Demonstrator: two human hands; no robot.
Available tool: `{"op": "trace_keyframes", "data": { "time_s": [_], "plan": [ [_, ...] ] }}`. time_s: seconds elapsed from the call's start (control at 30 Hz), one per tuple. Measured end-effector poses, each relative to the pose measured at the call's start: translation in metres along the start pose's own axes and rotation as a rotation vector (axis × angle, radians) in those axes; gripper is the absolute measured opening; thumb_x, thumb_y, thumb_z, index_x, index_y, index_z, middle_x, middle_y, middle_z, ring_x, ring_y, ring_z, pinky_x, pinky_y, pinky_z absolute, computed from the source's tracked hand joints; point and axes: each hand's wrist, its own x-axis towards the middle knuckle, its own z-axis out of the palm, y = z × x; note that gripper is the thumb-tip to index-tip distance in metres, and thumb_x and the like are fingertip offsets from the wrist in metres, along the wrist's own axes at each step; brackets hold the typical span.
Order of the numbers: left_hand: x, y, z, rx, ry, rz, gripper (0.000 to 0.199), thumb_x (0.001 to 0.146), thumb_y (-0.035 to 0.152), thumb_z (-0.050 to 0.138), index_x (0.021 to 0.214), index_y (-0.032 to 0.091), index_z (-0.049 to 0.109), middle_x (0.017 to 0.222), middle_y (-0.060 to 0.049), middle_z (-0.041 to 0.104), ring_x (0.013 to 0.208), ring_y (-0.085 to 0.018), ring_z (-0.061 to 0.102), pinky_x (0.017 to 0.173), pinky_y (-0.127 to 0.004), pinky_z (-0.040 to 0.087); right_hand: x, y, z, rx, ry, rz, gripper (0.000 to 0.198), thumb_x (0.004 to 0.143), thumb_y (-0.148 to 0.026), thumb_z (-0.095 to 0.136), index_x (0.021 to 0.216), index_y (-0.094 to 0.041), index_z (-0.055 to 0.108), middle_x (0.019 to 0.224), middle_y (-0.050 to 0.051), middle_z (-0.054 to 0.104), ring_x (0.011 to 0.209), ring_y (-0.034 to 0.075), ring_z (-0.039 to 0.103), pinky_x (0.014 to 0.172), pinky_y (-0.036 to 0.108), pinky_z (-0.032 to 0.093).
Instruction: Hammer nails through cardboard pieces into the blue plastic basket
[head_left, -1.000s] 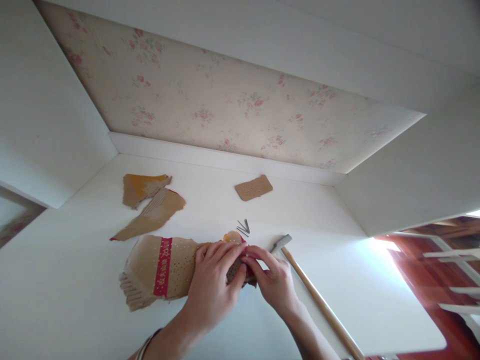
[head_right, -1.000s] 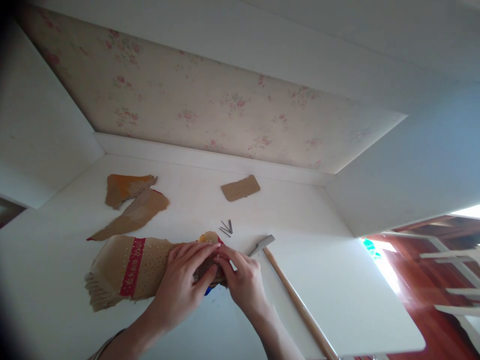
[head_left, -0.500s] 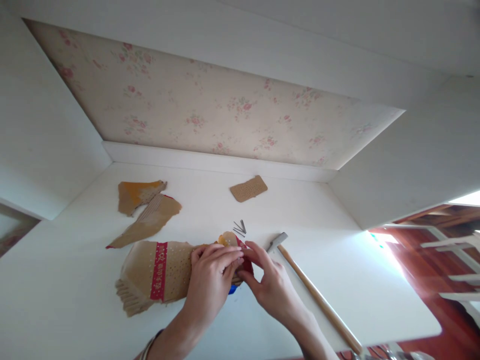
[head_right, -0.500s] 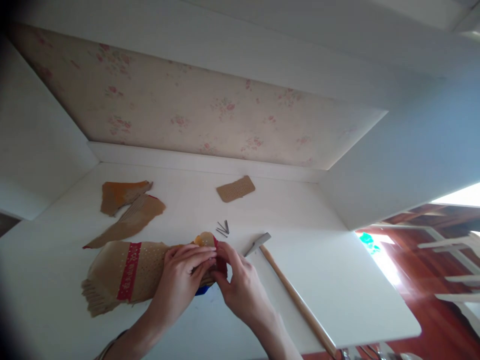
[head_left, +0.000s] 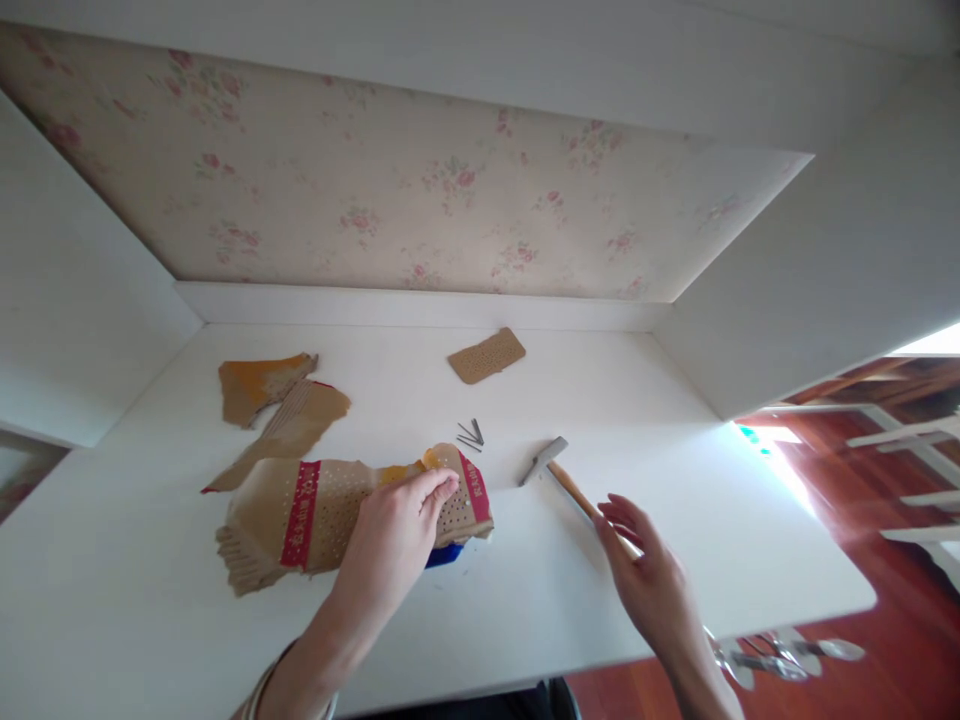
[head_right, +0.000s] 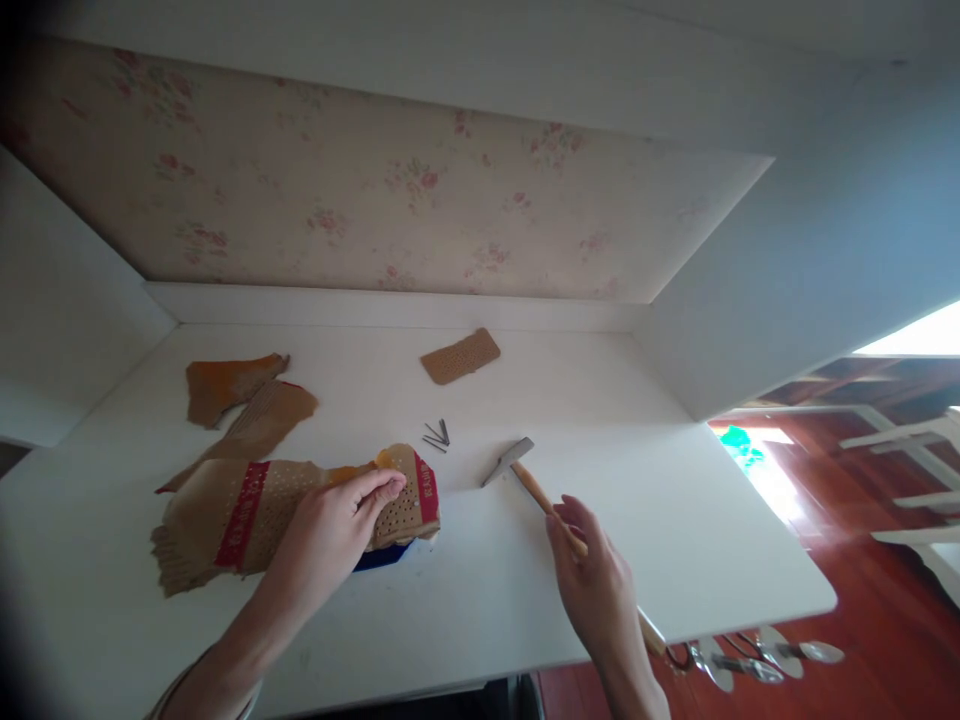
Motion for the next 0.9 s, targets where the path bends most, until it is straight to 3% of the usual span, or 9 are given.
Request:
{"op": "trace_keyframes", "data": {
  "time_s": [0.13, 0.27, 0.43, 0.67, 0.9],
  "plan": [
    [0.004, 0.004, -0.003, 0.033, -0.058, 0.009, 0.023, 0.098, 0.034, 0.051, 0.101, 0.024, 0.071, 0.093, -0.002, 0.078, 0.083, -0.023, 0.074, 0.074, -0.031, 0.054, 0.007, 0.029, 0.002, -0.131, -0.076, -0.011, 0.039, 0.094, -0.052, 0.045, 0.119, -0.024, 0.056, 0.116, 0.009, 0.069, 0.100, 0.026, 0.069, 0.084, 0.040, 0.056],
    [0.007, 0.002, 0.006, -0.085, -0.039, 0.068, 0.023, 0.098, 0.032, 0.050, 0.102, 0.021, 0.070, 0.085, -0.001, 0.078, 0.076, -0.018, 0.074, 0.071, -0.026, 0.054, 0.009, 0.043, 0.010, -0.269, -0.105, -0.107, 0.041, 0.096, -0.047, 0.042, 0.123, -0.020, 0.055, 0.119, 0.011, 0.066, 0.109, 0.029, 0.062, 0.092, 0.045, 0.051],
    [0.006, -0.003, 0.018, -0.144, 0.082, 0.082, 0.024, 0.098, 0.034, 0.052, 0.101, 0.020, 0.070, 0.068, 0.002, 0.073, 0.061, -0.013, 0.069, 0.064, -0.022, 0.052, 0.008, 0.046, 0.016, -0.364, -0.052, -0.189, 0.042, 0.095, -0.048, 0.047, 0.122, -0.018, 0.056, 0.118, 0.011, 0.064, 0.108, 0.030, 0.057, 0.095, 0.046, 0.048],
    [0.005, -0.004, 0.020, -0.132, 0.119, 0.136, 0.025, 0.097, 0.034, 0.053, 0.100, 0.018, 0.072, 0.070, 0.000, 0.074, 0.057, -0.012, 0.067, 0.068, -0.020, 0.053, 0.009, 0.047, 0.020, -0.460, -0.056, -0.215, 0.040, 0.098, -0.049, 0.043, 0.118, -0.018, 0.060, 0.110, 0.010, 0.063, 0.097, 0.030, 0.058, 0.088, 0.045, 0.050],
    [0.006, -0.006, 0.021, -0.119, 0.139, 0.171, 0.024, 0.097, 0.033, 0.054, 0.099, 0.019, 0.073, 0.067, 0.001, 0.073, 0.053, -0.012, 0.067, 0.063, -0.019, 0.055, 0.009, 0.046, 0.020, -0.472, -0.044, -0.226, 0.039, 0.098, -0.047, 0.043, 0.117, -0.018, 0.059, 0.110, 0.009, 0.062, 0.098, 0.029, 0.058, 0.088, 0.044, 0.049]
  ]
}}
